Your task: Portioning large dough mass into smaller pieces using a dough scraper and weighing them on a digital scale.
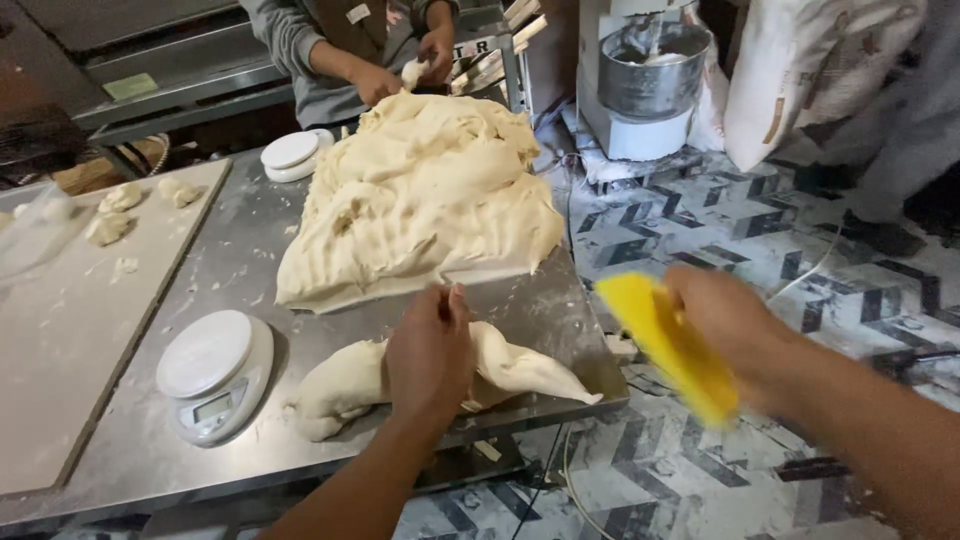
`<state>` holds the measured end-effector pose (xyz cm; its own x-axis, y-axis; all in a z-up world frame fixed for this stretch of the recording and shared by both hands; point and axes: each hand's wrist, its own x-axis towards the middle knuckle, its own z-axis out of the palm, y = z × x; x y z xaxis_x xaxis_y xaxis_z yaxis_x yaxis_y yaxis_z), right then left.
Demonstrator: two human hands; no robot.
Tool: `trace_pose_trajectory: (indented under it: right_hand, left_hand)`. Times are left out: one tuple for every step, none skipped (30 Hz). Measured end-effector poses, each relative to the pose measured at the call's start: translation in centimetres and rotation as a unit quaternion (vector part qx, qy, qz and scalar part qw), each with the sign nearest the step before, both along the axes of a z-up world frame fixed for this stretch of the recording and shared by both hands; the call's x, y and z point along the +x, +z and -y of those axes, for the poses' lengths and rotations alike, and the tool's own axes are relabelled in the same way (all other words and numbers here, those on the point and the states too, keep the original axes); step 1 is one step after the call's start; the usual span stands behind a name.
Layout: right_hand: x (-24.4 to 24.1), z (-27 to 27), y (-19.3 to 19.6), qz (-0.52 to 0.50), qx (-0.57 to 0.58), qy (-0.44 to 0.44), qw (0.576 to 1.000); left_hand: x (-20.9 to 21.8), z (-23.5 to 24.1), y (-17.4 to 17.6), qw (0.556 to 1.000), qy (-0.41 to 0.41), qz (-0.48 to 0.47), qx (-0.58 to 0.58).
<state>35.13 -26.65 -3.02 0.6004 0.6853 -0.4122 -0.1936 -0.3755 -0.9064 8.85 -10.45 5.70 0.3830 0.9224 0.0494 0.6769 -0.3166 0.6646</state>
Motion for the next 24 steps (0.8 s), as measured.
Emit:
trace_pose_trajectory:
  right_hand:
    - [-1.9, 0.2, 1.0, -0.001, 0.002, 0.003, 1.0]
    - [-3.9, 0.6, 1.9, -0.015, -0.007, 0.06, 0.998]
    - [-5.7, 0.9, 2.8, -0.028, -0.016, 0.117, 0.993]
    - [-7.8, 0.3, 3.6, -0.031, -0.017, 0.119, 0.992]
    - [-9.9, -0.2, 4.4, -0.011, -0.026, 0.156, 0.987]
    - [-12.0, -0.9, 5.3, 0.011, -0.033, 0.196, 0.98]
    - [-13.1, -1.7, 5.0, 0.009, -0.033, 0.201, 0.979]
    - [-14.2, -2.6, 4.7, 0.067, -0.004, 0.201, 0.977]
    - [-15.4, -3.6, 4.5, 0.125, 0.026, 0.199, 0.972]
    - [-15.6, -4.4, 5.4, 0.124, 0.029, 0.207, 0.97]
    - [-15.8, -5.1, 6.4, 0.131, -0.015, 0.203, 0.97]
    - [-16.0, -5.9, 7.4, 0.14, -0.058, 0.201, 0.968]
    - [-15.6, -6.7, 7.2, 0.139, -0.056, 0.21, 0.966]
    - [-15.1, -7.4, 7.2, 0.112, -0.07, 0.196, 0.972]
    - [-14.6, -8.2, 7.1, 0.086, -0.084, 0.182, 0.976]
    - [-13.9, -8.6, 6.8, 0.085, -0.081, 0.185, 0.976]
    - [-13.1, -9.0, 6.4, 0.009, -0.081, 0.195, 0.977]
    - [-12.3, -9.3, 6.0, -0.067, -0.082, 0.202, 0.974]
    - [-11.6, -9.5, 5.5, -0.068, -0.079, 0.203, 0.974]
    - [-10.9, -9.7, 5.0, -0.072, -0.052, 0.226, 0.97]
    - [-10.2, -10.0, 4.5, -0.076, -0.025, 0.248, 0.965]
    - [-9.7, -10.1, 4.1, -0.076, -0.024, 0.249, 0.965]
    - [-9.3, -10.2, 3.6, -0.094, -0.031, 0.251, 0.963]
    - [-8.8, -10.3, 3.2, -0.112, -0.039, 0.252, 0.96]
  left_hand:
    - [-0.5, -0.8, -1.1, 1.0, 0.003, -0.001, 0.002]
    - [-1.1, -1.5, -2.3, 0.988, -0.044, 0.126, 0.079]
    - [-1.6, -2.3, -3.4, 0.951, -0.089, 0.251, 0.155]
    - [-2.8, -1.9, -2.7, 0.953, -0.088, 0.247, 0.154]
    - [-4.0, -1.5, -2.0, 0.96, -0.104, 0.187, 0.179]
    - [-5.3, -1.1, -1.2, 0.964, -0.118, 0.126, 0.203]
    - [-6.5, -1.6, -2.1, 0.965, -0.113, 0.122, 0.203]
    - [-7.9, -2.2, -3.0, 0.941, -0.098, 0.032, 0.321]
    - [-9.3, -2.7, -3.9, 0.897, -0.082, -0.061, 0.431]
    - [-10.0, -3.2, -3.8, 0.897, -0.075, -0.066, 0.431]
    - [-10.8, -3.7, -3.7, 0.934, -0.09, -0.082, 0.335]
    - [-11.6, -4.0, -3.7, 0.962, -0.101, -0.096, 0.233]
    - [-11.6, -3.6, -2.4, 0.963, -0.092, -0.1, 0.233]
    - [-11.4, -3.5, -1.1, 0.971, -0.089, -0.156, 0.159]
    - [-11.0, -3.2, 0.2, 0.97, -0.083, -0.21, 0.084]
    - [-11.0, -3.4, 0.5, 0.97, -0.08, -0.211, 0.087]
    - [-10.8, -3.5, 0.8, 0.979, -0.069, -0.184, 0.048]
    - [-10.6, -3.6, 1.1, 0.986, -0.061, -0.155, 0.008]
    - [-10.4, -3.9, 1.4, 0.986, -0.06, -0.156, 0.01]
    - [-10.1, -4.3, 1.7, 0.988, -0.067, -0.135, -0.037]
    - [-9.8, -4.7, 2.0, 0.987, -0.074, -0.113, -0.085]
    - [-9.0, -4.2, 3.2, 0.987, -0.072, -0.114, -0.084]
    - [-8.3, -3.8, 4.5, 0.989, -0.058, -0.09, -0.104]
    - [-7.6, -3.4, 5.7, 0.989, -0.045, -0.065, -0.125]
